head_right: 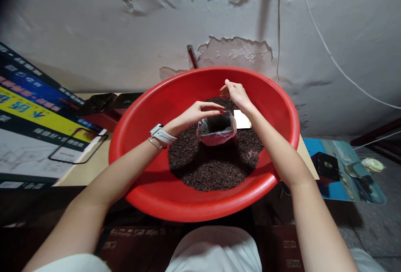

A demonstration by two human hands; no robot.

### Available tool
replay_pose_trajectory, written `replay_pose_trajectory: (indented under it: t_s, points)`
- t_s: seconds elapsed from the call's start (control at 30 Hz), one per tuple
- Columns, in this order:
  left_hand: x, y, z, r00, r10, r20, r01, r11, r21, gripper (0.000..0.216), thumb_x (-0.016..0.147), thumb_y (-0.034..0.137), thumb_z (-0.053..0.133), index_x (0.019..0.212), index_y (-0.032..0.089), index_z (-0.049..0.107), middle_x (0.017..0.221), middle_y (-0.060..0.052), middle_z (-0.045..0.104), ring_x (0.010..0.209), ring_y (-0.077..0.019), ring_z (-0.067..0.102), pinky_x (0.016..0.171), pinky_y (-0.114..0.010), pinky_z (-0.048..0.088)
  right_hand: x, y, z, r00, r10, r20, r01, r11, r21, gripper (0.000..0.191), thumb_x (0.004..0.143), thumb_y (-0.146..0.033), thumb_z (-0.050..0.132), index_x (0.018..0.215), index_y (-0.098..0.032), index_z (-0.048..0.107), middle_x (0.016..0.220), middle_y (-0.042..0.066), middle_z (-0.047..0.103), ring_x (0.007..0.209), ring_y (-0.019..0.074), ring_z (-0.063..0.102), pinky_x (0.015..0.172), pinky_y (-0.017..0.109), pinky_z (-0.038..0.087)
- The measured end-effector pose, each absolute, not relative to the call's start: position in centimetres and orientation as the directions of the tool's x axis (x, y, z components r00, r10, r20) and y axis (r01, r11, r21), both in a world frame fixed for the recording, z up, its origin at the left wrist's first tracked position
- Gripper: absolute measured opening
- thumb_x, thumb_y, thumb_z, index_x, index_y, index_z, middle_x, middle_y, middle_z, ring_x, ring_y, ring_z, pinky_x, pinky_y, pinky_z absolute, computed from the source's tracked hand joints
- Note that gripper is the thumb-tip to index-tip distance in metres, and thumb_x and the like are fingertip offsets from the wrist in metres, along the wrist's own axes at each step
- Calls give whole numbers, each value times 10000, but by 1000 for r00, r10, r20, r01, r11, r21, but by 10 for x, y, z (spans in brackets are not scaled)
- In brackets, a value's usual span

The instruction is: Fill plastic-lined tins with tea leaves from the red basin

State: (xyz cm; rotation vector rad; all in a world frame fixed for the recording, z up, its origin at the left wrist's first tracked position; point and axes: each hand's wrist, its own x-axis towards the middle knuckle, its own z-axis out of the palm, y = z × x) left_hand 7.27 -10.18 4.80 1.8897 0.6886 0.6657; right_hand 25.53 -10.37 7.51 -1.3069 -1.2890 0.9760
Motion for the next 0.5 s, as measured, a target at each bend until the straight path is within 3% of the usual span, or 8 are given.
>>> replay_pose_trajectory:
  t_s: [0.17,0.3,0.43,0.5]
  points:
    - [69,-105,57,652,747,131,189,-328,926,380,860,310,657,1186,120,701,972,-103,780,1055,-233,695,1064,-442,450,257,-103,74,95,990,108,178,90,-980,501,966,-575,458,740,-171,651,700,52,707,717,160,686,706,269,461]
    - [71,-101,55,669,732,127,126,-280,952,456,871,234,606,1311,113,612,1132,-134,738,1000,-222,717,993,-432,514,257,-103,74,94,989,114,181,95,-979,512,961,-587,457,731,-172,649,705,53,707,725,160,680,702,268,455]
    - [72,-95,50,690,705,164,71,-292,954,500,828,105,524,1322,143,590,1305,-131,653,1100,-226,678,919,-386,564,257,-103,74,99,988,117,190,97,-977,517,967,-582,444,731,-170,649,719,52,709,728,154,668,702,268,448]
    - [71,-93,49,704,693,159,80,-299,951,544,812,79,516,1348,156,571,1324,-137,638,1023,-208,702,931,-412,559,257,-103,74,96,988,120,197,99,-975,519,951,-603,460,729,-171,645,726,49,709,730,151,664,705,265,445]
